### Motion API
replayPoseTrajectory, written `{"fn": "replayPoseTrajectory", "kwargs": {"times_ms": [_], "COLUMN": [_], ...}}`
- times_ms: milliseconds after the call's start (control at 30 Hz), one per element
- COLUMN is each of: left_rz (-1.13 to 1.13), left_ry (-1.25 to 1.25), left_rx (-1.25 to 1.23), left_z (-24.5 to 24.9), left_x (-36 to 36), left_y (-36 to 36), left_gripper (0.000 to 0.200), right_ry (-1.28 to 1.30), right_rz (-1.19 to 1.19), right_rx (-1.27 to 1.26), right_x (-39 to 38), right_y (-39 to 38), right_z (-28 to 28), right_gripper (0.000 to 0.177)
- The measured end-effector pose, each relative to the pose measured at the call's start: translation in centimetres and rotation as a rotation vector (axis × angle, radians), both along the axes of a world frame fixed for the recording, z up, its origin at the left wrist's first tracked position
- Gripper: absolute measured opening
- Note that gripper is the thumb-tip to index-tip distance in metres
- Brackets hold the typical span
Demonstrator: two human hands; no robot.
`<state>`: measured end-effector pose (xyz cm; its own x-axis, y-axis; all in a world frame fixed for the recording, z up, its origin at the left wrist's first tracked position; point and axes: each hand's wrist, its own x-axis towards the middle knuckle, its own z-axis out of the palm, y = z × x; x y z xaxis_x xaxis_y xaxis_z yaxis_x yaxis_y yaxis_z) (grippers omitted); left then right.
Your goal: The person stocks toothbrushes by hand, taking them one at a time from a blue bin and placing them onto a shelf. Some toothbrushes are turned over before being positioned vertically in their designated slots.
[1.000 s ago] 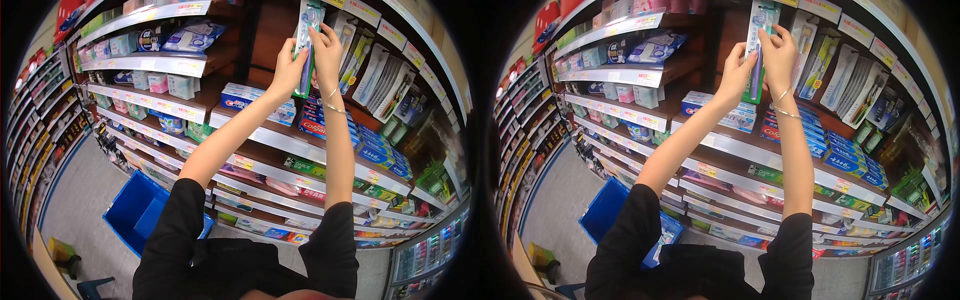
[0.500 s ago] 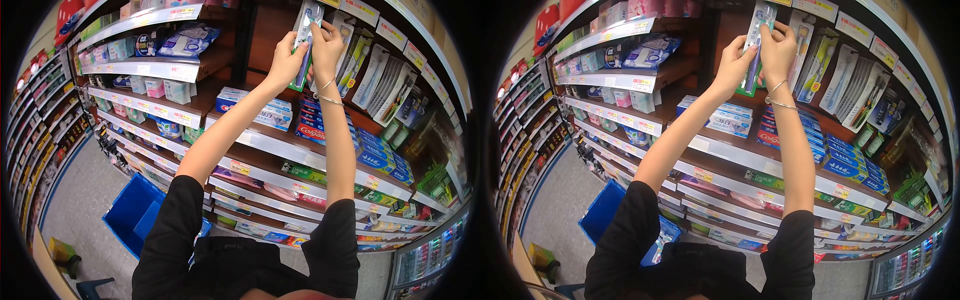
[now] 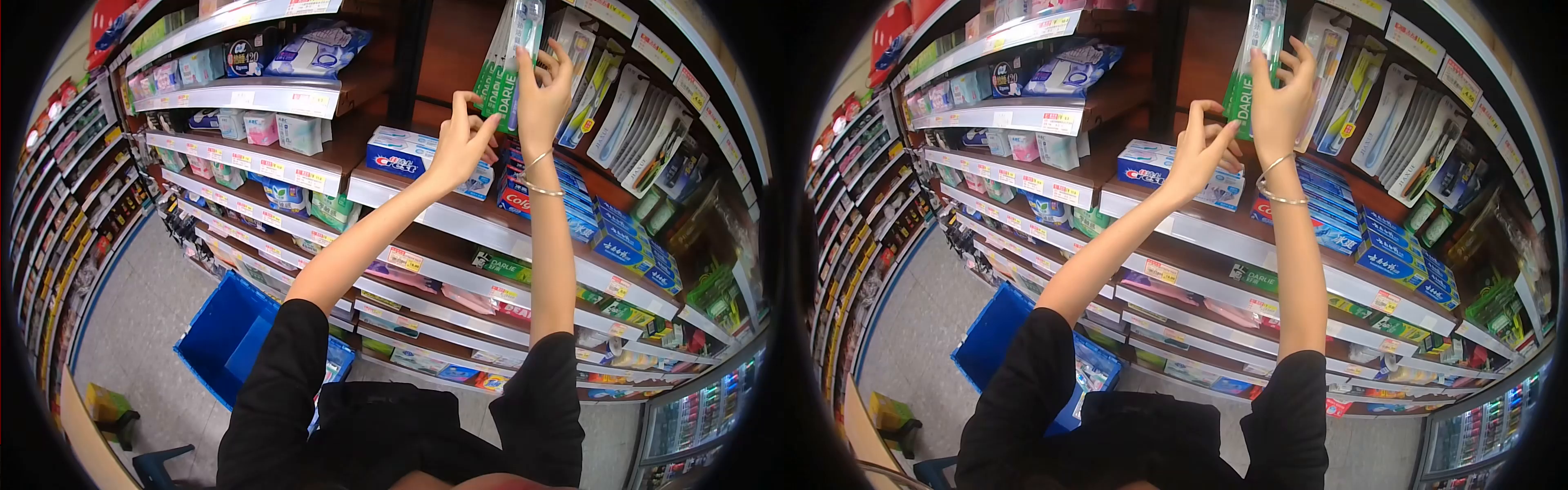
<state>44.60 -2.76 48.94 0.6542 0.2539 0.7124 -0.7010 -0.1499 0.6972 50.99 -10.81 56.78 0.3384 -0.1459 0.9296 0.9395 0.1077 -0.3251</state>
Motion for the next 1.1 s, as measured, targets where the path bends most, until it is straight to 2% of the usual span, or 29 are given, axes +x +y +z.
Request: {"fn": "replayPoseTrajectory", "kwargs": {"times_ms": [100,167,200,300,367,433,500,567,633,700,800,833,900,967,1100], "left_rz": [-0.032,-0.026,-0.071,-0.124,-0.064,0.029,0.139,0.345,0.529,0.687,0.790,0.793,0.857,0.936,0.927], "left_ry": [0.056,0.112,0.147,0.106,0.175,0.304,0.469,0.564,0.760,1.011,1.353,1.398,1.472,1.499,1.751], "left_rx": [-0.012,-0.036,-0.083,-0.163,-0.207,-0.224,-0.324,-0.327,-0.337,-0.279,-0.236,-0.261,-0.144,-0.160,-0.407], "left_z": [-1.7,-3.3,-4.0,-8.1,-11.4,-16.0,-22.8,-30.0,-37.0,-44.0,-51.1,-52.5,-55.9,-60.8,-68.8], "left_x": [-1.2,-2.1,-3.0,-5.9,-9.5,-13.5,-17.3,-21.4,-25.9,-30.3,-35.3,-36.3,-37.5,-38.3,-38.2], "left_y": [0.0,0.1,0.1,0.1,0.1,0.5,1.1,1.9,2.4,3.4,4.2,4.5,5.3,6.3,8.4], "left_gripper": [0.033,0.032,0.031,0.021,0.013,0.014,0.016,0.018,0.022,0.021,0.023,0.023,0.022,0.023,0.031], "right_ry": [-0.016,-0.164,-0.196,-0.161,-0.152,-0.080,0.028,0.262,0.594,0.731,0.666,0.595,0.628,0.409,0.305], "right_rz": [-0.044,-0.274,-0.303,-0.237,-0.113,-0.004,0.177,0.284,0.421,0.474,0.542,0.561,0.593,0.555,0.434], "right_rx": [-0.025,-0.084,-0.105,-0.126,-0.112,-0.175,-0.278,-0.500,-0.626,-0.763,-1.010,-1.112,-1.163,-1.317,-1.316], "right_x": [-1.9,-3.0,-4.4,-9.0,-11.5,-14.4,-17.1,-20.1,-23.2,-26.3,-30.1,-31.5,-33.3,-34.3,-35.1], "right_y": [-0.3,-0.6,-0.9,-1.1,-0.6,-0.4,0.4,1.6,2.8,3.2,3.6,3.5,4.1,4.1,4.4], "right_z": [-2.0,-3.9,-4.7,-8.4,-12.8,-18.6,-25.2,-31.4,-38.8,-46.3,-52.6,-54.3,-57.4,-59.2,-61.5], "right_gripper": [0.053,0.054,0.054,0.047,0.036,0.028,0.020,0.014,0.013,0.012,0.011,0.011,0.011,0.009,0.007]}}
